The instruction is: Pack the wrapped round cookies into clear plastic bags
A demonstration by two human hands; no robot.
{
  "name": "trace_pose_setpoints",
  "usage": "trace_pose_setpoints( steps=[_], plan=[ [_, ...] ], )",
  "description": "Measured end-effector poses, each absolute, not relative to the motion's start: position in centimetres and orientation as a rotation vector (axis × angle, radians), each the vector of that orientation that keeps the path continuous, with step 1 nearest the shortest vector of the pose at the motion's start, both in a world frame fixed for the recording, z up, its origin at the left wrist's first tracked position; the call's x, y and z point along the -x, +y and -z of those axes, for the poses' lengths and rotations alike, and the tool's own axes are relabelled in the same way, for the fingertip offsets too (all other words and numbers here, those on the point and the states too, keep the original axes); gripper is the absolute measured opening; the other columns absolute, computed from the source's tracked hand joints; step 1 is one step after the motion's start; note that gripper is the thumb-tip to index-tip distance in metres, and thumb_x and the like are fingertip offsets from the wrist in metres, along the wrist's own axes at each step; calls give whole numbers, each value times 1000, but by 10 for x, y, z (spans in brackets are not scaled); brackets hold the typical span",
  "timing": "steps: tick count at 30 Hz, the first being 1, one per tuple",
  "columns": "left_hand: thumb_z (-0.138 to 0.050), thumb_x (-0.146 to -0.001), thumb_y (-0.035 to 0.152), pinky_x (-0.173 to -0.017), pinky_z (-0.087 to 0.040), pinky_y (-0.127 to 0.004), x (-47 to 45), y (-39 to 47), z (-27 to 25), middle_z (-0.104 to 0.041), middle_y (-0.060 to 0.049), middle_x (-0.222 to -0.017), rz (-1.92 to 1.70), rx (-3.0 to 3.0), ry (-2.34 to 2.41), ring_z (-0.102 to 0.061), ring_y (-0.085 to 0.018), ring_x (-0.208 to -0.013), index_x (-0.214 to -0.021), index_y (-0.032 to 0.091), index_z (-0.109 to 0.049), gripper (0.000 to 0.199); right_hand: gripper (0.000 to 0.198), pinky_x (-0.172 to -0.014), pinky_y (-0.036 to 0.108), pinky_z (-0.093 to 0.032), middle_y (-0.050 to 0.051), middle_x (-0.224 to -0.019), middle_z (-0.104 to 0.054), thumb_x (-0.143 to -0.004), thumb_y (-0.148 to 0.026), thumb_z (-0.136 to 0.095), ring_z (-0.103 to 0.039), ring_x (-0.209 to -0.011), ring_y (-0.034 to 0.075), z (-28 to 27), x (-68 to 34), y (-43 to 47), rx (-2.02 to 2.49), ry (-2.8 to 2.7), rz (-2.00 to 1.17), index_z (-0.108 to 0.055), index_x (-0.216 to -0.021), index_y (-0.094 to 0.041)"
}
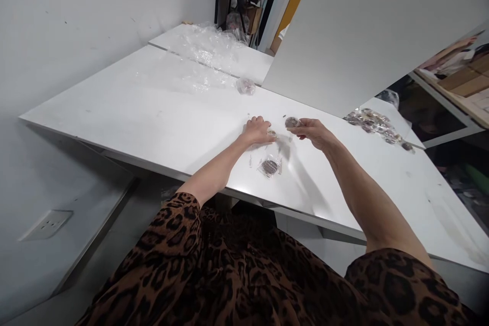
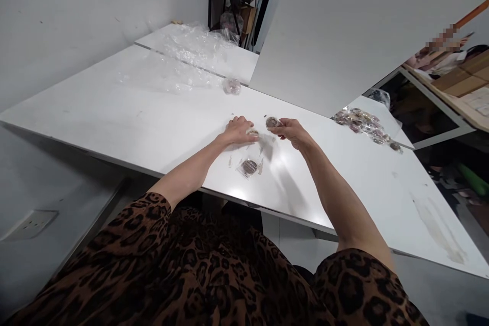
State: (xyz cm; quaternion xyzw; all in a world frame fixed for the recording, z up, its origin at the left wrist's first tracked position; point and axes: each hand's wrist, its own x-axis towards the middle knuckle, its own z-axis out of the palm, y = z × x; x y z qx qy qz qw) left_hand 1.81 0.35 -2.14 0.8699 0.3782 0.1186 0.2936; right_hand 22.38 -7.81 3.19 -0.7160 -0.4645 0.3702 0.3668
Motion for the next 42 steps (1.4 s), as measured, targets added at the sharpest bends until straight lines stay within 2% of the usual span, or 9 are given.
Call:
trace_pose_setpoints(
  steps=[4, 10, 15, 20, 22, 26, 32, 38, 42],
  plan=[
    [-72, -82, 29, -106, -46, -43, -21, -5, 28, -65, -15, -125, -394, -2287, 979, -58, -32, -122, -124, 17, -60, 45, 57, -57, 27, -36, -2, -62, -57, -38, -50, -101, -46, -59, 9, -19, -202, -93, 1748, -1192, -1073, -62, -65, -18],
    [-76, -73, 8, -84, -54, -34, -24, -6, 26, -69, -4, -98, -476, -1456, 582, -67, -17, -86, -117, 18, -52, 51, 60, -51, 28, -35, -2, -57, -56, -39, -56, -101, -48, -51, 9, -7, -182, -106, 1646, -1093, -1158, -63, -65, -17],
    [-79, -82, 25, -80, -56, -32, -23, -8, 20, -74, -8, -97, -386, -1163, 305, -72, -17, -86, -111, 15, -61, 35, 63, -48, 27, -34, 0, -56, -56, -40, -62, -100, -49, -49, 9, -12, -179, -109, 1728, -1139, -1035, -61, -61, -17],
    [-82, -86, 28, -65, -49, -21, -33, -8, 26, -71, -1, -83, -665, -1105, 636, -62, -7, -64, -102, 15, -60, 30, 63, -56, 31, -43, 5, -68, -65, -63, -76, -85, -56, -58, 15, -9, -170, -126, 1986, -1287, -784, -68, -78, -17],
    [-82, -87, 30, -64, -50, -21, -36, -4, 28, -71, -1, -88, -753, -1030, 729, -61, -6, -62, -103, 17, -57, 32, 62, -66, 35, -47, 9, -83, -71, -72, -76, -79, -63, -73, 22, -5, -161, -141, 2062, -1476, -685, -71, -92, -18],
    [-76, -92, 27, -63, -50, -22, -35, 0, 26, -71, -1, -95, -821, -987, 810, -61, -6, -60, -106, 18, -53, 28, 59, -84, 42, -51, 15, -115, -69, -69, -65, -85, -63, -106, 33, 5, -137, -170, 2083, -1806, -623, -68, -107, -22],
    [-75, -93, 26, -66, -50, -22, -34, -6, 25, -69, 0, -94, -782, -1060, 798, -60, -7, -63, -106, 18, -53, 28, 50, -69, 36, -47, 2, -80, -63, -68, -62, -83, -57, -75, 22, 13, -139, -180, 1966, -1440, -950, -54, -85, -25],
    [-62, -102, 29, -71, -52, -25, -41, -28, 27, -66, -2, -89, -628, -1040, 622, -63, -10, -71, -103, 17, -55, 14, 61, -84, 35, -51, 4, -105, -67, -61, -66, -85, -63, -97, 20, 8, -165, -156, 1524, -954, -685, -53, -92, -25],
    [-58, -102, 50, -80, -56, -30, -41, -48, 26, -68, -6, -89, -508, -995, 440, -65, -15, -81, -98, 15, -62, 35, 66, -80, 35, -55, 4, -102, -69, -56, -68, -87, -65, -92, 20, 16, -161, -147, 1426, -893, -855, -50, -91, -26]
  ],
)
